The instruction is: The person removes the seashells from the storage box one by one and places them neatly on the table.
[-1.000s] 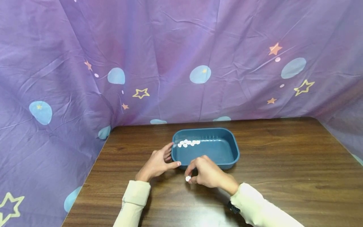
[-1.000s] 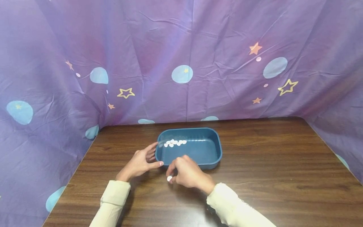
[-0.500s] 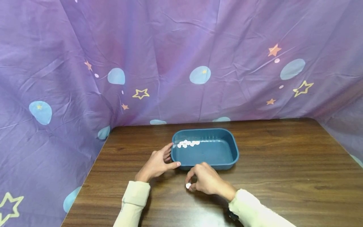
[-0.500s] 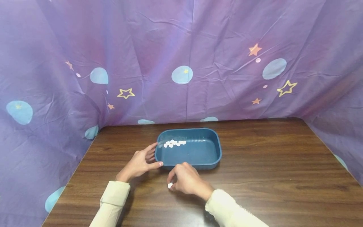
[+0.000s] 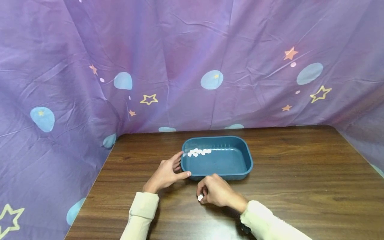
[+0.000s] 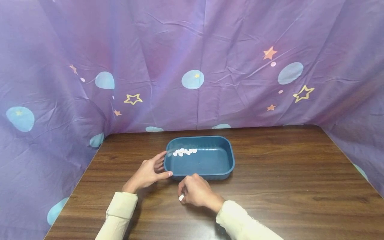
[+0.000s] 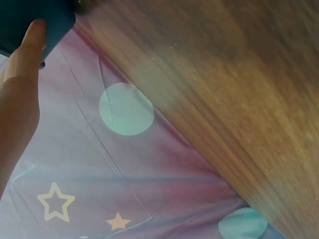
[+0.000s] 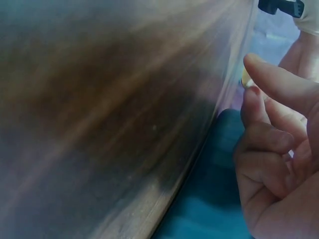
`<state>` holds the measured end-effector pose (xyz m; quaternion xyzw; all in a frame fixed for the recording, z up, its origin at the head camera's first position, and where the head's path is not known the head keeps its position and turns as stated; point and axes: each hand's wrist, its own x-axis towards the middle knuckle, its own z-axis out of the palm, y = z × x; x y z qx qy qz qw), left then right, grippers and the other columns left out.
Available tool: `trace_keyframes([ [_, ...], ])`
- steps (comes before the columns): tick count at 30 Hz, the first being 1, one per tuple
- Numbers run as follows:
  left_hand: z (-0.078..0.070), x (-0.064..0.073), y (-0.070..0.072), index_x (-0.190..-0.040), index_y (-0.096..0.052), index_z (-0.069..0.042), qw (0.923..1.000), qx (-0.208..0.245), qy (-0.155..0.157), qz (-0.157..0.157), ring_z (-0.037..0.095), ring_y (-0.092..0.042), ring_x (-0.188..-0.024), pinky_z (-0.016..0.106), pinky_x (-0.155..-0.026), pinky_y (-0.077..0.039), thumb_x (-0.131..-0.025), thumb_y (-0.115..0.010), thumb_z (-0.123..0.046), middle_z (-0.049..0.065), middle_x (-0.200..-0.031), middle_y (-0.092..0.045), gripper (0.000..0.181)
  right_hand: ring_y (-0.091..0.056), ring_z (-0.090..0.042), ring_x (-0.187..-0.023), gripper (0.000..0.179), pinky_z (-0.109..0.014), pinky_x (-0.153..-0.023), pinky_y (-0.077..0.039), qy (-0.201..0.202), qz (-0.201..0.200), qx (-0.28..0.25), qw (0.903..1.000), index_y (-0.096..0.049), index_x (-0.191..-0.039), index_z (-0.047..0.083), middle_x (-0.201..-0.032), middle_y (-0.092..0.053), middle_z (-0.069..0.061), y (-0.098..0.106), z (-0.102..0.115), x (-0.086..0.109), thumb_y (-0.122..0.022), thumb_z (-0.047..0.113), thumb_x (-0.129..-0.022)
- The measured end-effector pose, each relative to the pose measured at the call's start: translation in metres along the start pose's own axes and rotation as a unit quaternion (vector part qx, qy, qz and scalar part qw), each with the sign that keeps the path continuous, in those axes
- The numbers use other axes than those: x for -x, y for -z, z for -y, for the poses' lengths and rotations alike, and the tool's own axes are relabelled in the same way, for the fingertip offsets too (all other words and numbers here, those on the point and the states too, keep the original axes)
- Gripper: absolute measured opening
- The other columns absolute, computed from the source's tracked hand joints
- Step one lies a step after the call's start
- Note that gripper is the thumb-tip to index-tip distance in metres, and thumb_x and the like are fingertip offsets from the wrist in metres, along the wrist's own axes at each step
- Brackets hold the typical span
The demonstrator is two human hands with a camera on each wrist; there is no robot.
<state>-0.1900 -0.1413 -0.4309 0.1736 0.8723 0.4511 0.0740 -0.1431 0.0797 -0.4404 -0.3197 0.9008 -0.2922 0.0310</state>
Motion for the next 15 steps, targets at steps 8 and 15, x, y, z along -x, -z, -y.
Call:
trace_keyframes([
  [8,0.0005,-0.0001,-0.0013,-0.153,-0.036,0.001,0.9999,-0.006,0.004,-0.007,0.038,-0.061,-0.128,0.044,-0.108,-0.054,-0.083,-0.083,-0.027,0.027,-0.148,-0.049,0.089,-0.045,0.008,-0.051,0.024,-0.012,-0.048,-0.039,-0.003,0.008,0.003,1.0,-0.071,-0.07,0.021,-0.055,-0.06,0.014,-0.0019,-0.0029,-0.0016,-0.088,0.006,-0.063],
  [15,0.001,0.0001,-0.0011,-0.153,-0.036,0.0,0.9999,-0.011,0.005,-0.009,0.037,-0.062,-0.127,0.044,-0.107,-0.054,-0.083,-0.083,-0.029,0.026,-0.148,-0.05,0.09,-0.047,0.005,-0.054,0.022,-0.014,-0.047,-0.039,0.005,0.0,0.052,0.9986,-0.07,-0.068,0.021,-0.057,-0.062,0.013,-0.0039,-0.0002,-0.0038,-0.086,0.007,-0.063],
])
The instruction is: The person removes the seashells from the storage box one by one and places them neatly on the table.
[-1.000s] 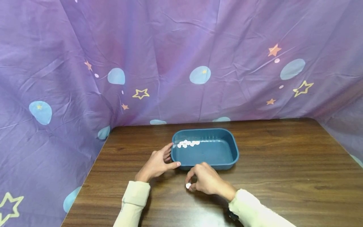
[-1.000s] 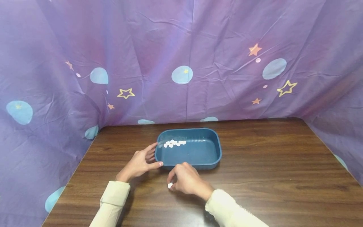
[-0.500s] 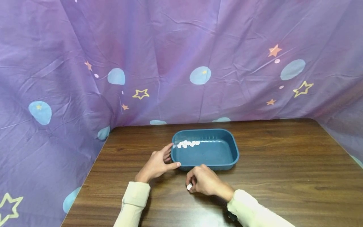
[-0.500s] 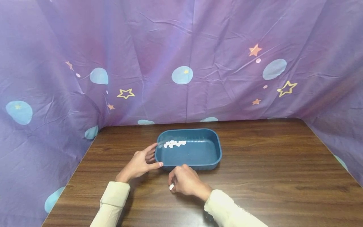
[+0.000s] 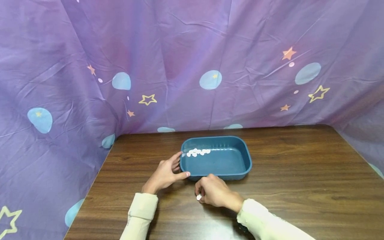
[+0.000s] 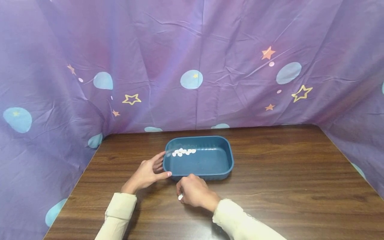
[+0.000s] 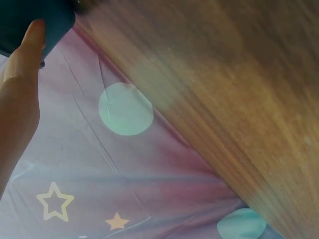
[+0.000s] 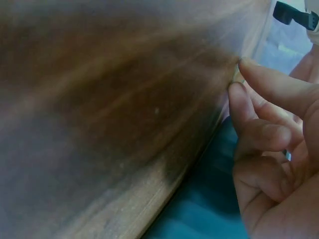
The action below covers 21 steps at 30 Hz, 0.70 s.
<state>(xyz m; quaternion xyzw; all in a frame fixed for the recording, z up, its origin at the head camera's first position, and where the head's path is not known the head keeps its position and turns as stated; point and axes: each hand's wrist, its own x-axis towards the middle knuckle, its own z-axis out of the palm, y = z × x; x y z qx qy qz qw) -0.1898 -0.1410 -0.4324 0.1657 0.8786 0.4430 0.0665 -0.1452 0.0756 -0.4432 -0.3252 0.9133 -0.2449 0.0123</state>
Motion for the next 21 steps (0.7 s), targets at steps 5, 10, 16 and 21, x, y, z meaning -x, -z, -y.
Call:
trace_keyframes([
  [5,-0.0008,0.0007,0.0006,-0.154,-0.036,-0.001,1.0,-0.003,0.004,0.002,0.037,-0.062,-0.126,0.044,-0.107,-0.054,-0.083,-0.083,-0.03,0.025,-0.148,-0.05,0.09,-0.05,0.003,-0.055,0.022,-0.015,-0.046,-0.04,-0.004,0.0,0.022,0.9998,-0.068,-0.066,0.022,-0.057,-0.062,0.014,-0.0011,0.0011,-0.0002,-0.085,0.008,-0.064],
  [10,-0.0014,0.0008,0.001,-0.154,-0.036,0.0,1.0,-0.006,0.001,0.001,0.038,-0.062,-0.126,0.044,-0.107,-0.055,-0.083,-0.082,-0.03,0.025,-0.148,-0.049,0.09,-0.052,0.002,-0.056,0.022,-0.015,-0.047,-0.042,-0.006,0.007,0.024,0.9997,-0.069,-0.068,0.023,-0.058,-0.064,0.014,-0.0013,0.0011,-0.0017,-0.087,0.009,-0.065],
  [16,-0.0013,0.0007,0.001,-0.154,-0.036,0.0,1.0,-0.008,-0.001,0.002,0.037,-0.062,-0.126,0.044,-0.107,-0.054,-0.083,-0.082,-0.03,0.025,-0.149,-0.049,0.09,-0.054,0.001,-0.057,0.021,-0.016,-0.048,-0.043,-0.008,0.015,0.027,0.9995,-0.071,-0.07,0.023,-0.059,-0.065,0.014,-0.0011,0.0016,-0.0021,-0.088,0.012,-0.067],
  [21,-0.0013,0.0006,0.0007,-0.154,-0.036,-0.001,0.9999,-0.01,0.0,0.0,0.037,-0.062,-0.126,0.043,-0.107,-0.055,-0.083,-0.082,-0.03,0.024,-0.148,-0.05,0.089,-0.056,-0.001,-0.058,0.019,-0.018,-0.049,-0.045,-0.009,0.014,0.036,0.9992,-0.072,-0.075,0.021,-0.06,-0.065,0.013,-0.001,0.0018,-0.0024,-0.087,0.013,-0.068],
])
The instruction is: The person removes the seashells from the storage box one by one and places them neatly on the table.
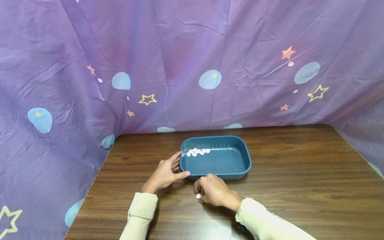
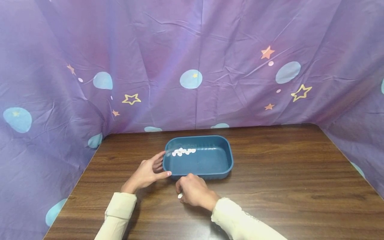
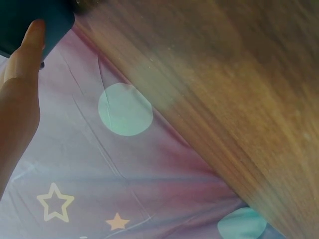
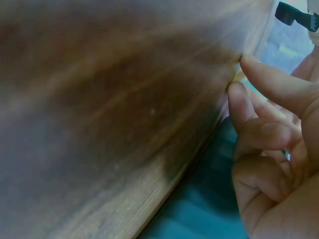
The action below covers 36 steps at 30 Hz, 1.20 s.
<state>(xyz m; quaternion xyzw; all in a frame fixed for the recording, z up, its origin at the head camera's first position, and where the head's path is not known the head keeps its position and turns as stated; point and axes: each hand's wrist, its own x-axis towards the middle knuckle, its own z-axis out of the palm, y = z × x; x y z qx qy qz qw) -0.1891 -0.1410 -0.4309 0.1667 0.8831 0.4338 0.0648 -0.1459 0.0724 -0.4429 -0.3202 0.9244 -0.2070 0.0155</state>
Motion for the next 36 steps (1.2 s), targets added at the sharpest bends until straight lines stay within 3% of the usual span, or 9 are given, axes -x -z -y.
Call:
trace_keyframes([
  [10,-0.003,0.0,-0.001,-0.154,-0.036,-0.001,0.9999,0.007,0.008,-0.001,0.038,-0.062,-0.126,0.044,-0.106,-0.055,-0.083,-0.083,-0.029,0.025,-0.149,-0.049,0.09,-0.052,0.001,-0.057,0.022,-0.017,-0.049,-0.043,-0.008,-0.006,-0.014,0.9999,-0.074,-0.082,0.019,-0.06,-0.064,0.013,0.009,0.003,0.003,-0.09,0.016,-0.067],
  [23,-0.002,0.001,-0.001,-0.154,-0.035,0.001,1.0,0.008,0.003,0.001,0.039,-0.062,-0.126,0.045,-0.106,-0.055,-0.084,-0.082,-0.026,0.027,-0.149,-0.048,0.088,-0.05,0.003,-0.054,0.021,-0.015,-0.052,-0.044,0.011,-0.007,-0.032,0.9994,-0.075,-0.085,0.015,-0.06,-0.064,0.011,0.029,0.01,0.003,-0.089,0.015,-0.07],
  [29,0.001,0.0,-0.002,-0.153,-0.034,0.003,0.9999,0.008,-0.006,0.006,0.04,-0.061,-0.126,0.044,-0.106,-0.055,-0.084,-0.082,-0.027,0.028,-0.148,-0.049,0.089,-0.052,0.007,-0.057,0.021,-0.012,-0.056,-0.047,0.056,0.009,-0.048,0.9973,-0.075,-0.089,0.015,-0.062,-0.066,0.012,0.033,0.01,0.003,-0.088,0.013,-0.072],
  [33,0.001,0.0,-0.001,-0.153,-0.034,0.002,0.9999,0.012,-0.006,0.007,0.039,-0.061,-0.126,0.044,-0.105,-0.055,-0.084,-0.082,-0.028,0.027,-0.148,-0.049,0.089,-0.051,0.01,-0.056,0.022,-0.008,-0.056,-0.048,0.095,0.031,-0.083,0.9915,-0.075,-0.095,0.012,-0.067,-0.068,0.012,0.034,0.009,0.001,-0.084,0.01,-0.075],
  [36,0.001,0.0,-0.001,-0.154,-0.035,0.001,0.9999,0.014,-0.004,0.004,0.038,-0.062,-0.126,0.043,-0.106,-0.055,-0.084,-0.082,-0.028,0.026,-0.148,-0.049,0.089,-0.051,0.011,-0.056,0.023,-0.006,-0.054,-0.048,0.117,0.025,-0.106,0.9871,-0.075,-0.097,0.01,-0.069,-0.069,0.01,0.034,0.007,-0.001,-0.084,0.009,-0.076],
])
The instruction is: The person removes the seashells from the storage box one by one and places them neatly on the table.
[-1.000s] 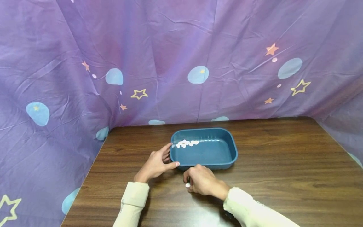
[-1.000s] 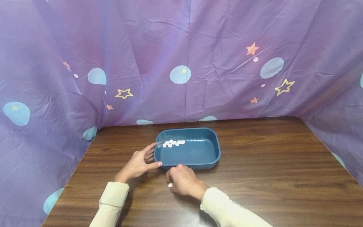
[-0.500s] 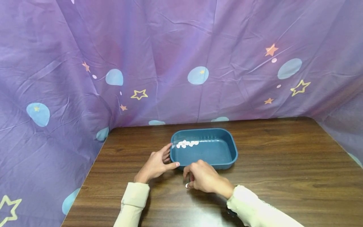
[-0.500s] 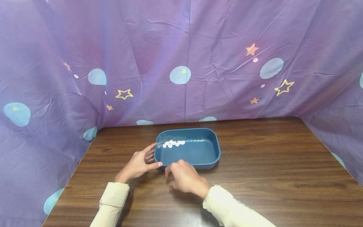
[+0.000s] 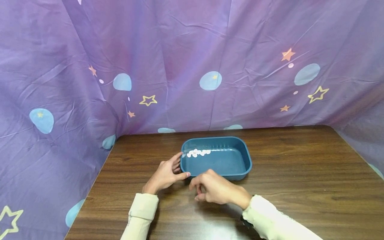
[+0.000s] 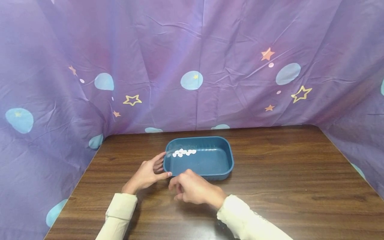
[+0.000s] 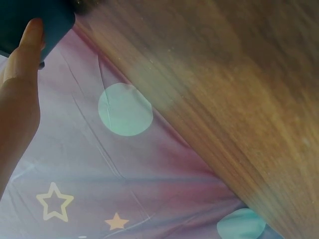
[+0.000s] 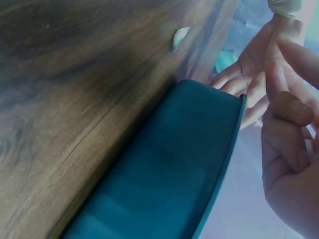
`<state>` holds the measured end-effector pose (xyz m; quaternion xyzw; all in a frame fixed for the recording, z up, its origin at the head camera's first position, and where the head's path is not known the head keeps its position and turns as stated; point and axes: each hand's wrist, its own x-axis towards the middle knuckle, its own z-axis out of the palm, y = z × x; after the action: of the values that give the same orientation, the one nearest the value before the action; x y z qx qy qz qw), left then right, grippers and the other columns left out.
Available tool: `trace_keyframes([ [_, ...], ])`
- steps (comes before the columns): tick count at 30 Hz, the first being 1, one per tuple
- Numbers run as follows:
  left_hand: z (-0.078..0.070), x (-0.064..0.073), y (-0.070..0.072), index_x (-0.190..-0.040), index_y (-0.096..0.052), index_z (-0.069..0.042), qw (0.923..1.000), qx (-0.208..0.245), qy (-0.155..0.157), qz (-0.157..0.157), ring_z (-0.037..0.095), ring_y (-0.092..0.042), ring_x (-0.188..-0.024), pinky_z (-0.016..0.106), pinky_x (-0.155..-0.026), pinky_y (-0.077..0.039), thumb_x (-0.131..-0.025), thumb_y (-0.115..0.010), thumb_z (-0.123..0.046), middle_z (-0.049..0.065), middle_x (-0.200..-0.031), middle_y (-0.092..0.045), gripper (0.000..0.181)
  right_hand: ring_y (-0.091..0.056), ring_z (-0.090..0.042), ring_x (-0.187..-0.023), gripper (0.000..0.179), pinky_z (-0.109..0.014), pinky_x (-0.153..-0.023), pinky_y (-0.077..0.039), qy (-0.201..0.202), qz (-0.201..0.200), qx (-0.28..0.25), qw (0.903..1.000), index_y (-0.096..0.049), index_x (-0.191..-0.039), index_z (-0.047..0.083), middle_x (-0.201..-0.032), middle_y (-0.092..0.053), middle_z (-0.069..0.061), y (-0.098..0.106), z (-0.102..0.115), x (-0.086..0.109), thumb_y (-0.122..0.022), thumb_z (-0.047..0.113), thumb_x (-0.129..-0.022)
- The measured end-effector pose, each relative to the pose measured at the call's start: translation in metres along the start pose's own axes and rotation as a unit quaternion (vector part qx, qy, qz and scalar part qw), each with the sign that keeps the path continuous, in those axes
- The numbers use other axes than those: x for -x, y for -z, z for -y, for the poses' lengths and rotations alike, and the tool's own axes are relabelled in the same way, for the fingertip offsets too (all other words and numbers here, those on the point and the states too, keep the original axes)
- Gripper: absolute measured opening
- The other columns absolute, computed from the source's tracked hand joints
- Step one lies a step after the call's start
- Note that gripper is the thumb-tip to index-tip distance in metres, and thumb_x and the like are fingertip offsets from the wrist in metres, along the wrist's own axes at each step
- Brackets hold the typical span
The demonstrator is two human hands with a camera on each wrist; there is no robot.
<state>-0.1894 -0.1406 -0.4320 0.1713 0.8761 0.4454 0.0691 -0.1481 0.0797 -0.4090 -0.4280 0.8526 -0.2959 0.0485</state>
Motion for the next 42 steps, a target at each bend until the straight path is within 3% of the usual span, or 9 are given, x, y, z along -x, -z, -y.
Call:
trace_keyframes([
  [8,0.0,0.0,0.0,-0.153,-0.034,0.002,1.0,-0.004,0.001,0.002,0.037,-0.062,-0.126,0.043,-0.106,-0.055,-0.084,-0.082,-0.028,0.027,-0.147,-0.05,0.09,-0.054,0.0,-0.058,0.021,-0.007,-0.054,-0.044,0.032,-0.109,0.005,0.9935,-0.074,-0.096,0.014,-0.068,-0.065,0.01,0.002,-0.01,-0.003,-0.085,0.016,-0.078],
  [12,0.001,0.0,-0.001,-0.153,-0.035,0.002,1.0,-0.005,0.0,0.001,0.037,-0.061,-0.127,0.042,-0.107,-0.054,-0.084,-0.082,-0.029,0.027,-0.147,-0.05,0.09,-0.051,0.003,-0.057,0.021,-0.007,-0.052,-0.045,0.029,-0.157,0.001,0.9872,-0.074,-0.096,0.014,-0.069,-0.066,0.009,0.003,-0.017,-0.004,-0.085,0.016,-0.079],
  [15,0.001,0.0,-0.001,-0.154,-0.034,0.0,1.0,-0.001,0.003,0.004,0.037,-0.061,-0.128,0.042,-0.107,-0.054,-0.084,-0.082,-0.03,0.026,-0.148,-0.05,0.09,-0.048,0.007,-0.057,0.022,-0.009,-0.05,-0.045,0.017,-0.169,-0.002,0.9855,-0.074,-0.097,0.014,-0.071,-0.066,0.008,0.006,-0.023,-0.006,-0.085,0.014,-0.078],
  [25,0.001,0.001,0.0,-0.155,-0.033,-0.001,0.9999,0.007,0.011,0.008,0.039,-0.061,-0.127,0.044,-0.107,-0.054,-0.085,-0.081,-0.029,0.026,-0.15,-0.048,0.089,-0.048,0.006,-0.054,0.025,-0.014,-0.05,-0.046,-0.051,-0.136,-0.003,0.9895,-0.074,-0.101,0.013,-0.074,-0.068,0.008,0.024,-0.039,-0.015,-0.085,0.013,-0.079],
  [38,0.0,0.0,0.0,-0.154,-0.035,0.0,1.0,0.005,0.004,-0.002,0.038,-0.063,-0.125,0.045,-0.107,-0.054,-0.084,-0.082,-0.027,0.028,-0.147,-0.049,0.089,-0.051,0.003,-0.058,0.022,-0.018,-0.065,-0.052,-0.081,-0.073,0.064,0.992,-0.076,-0.096,0.015,-0.07,-0.067,0.011,0.053,-0.058,-0.024,-0.086,0.014,-0.076],
  [42,-0.001,0.0,0.0,-0.154,-0.035,0.0,1.0,0.007,0.006,-0.005,0.039,-0.062,-0.125,0.045,-0.106,-0.054,-0.084,-0.082,-0.026,0.028,-0.147,-0.049,0.088,-0.053,0.002,-0.057,0.022,-0.02,-0.064,-0.052,-0.098,-0.039,0.066,0.9922,-0.075,-0.095,0.015,-0.069,-0.068,0.011,0.062,-0.065,-0.026,-0.086,0.013,-0.076],
])
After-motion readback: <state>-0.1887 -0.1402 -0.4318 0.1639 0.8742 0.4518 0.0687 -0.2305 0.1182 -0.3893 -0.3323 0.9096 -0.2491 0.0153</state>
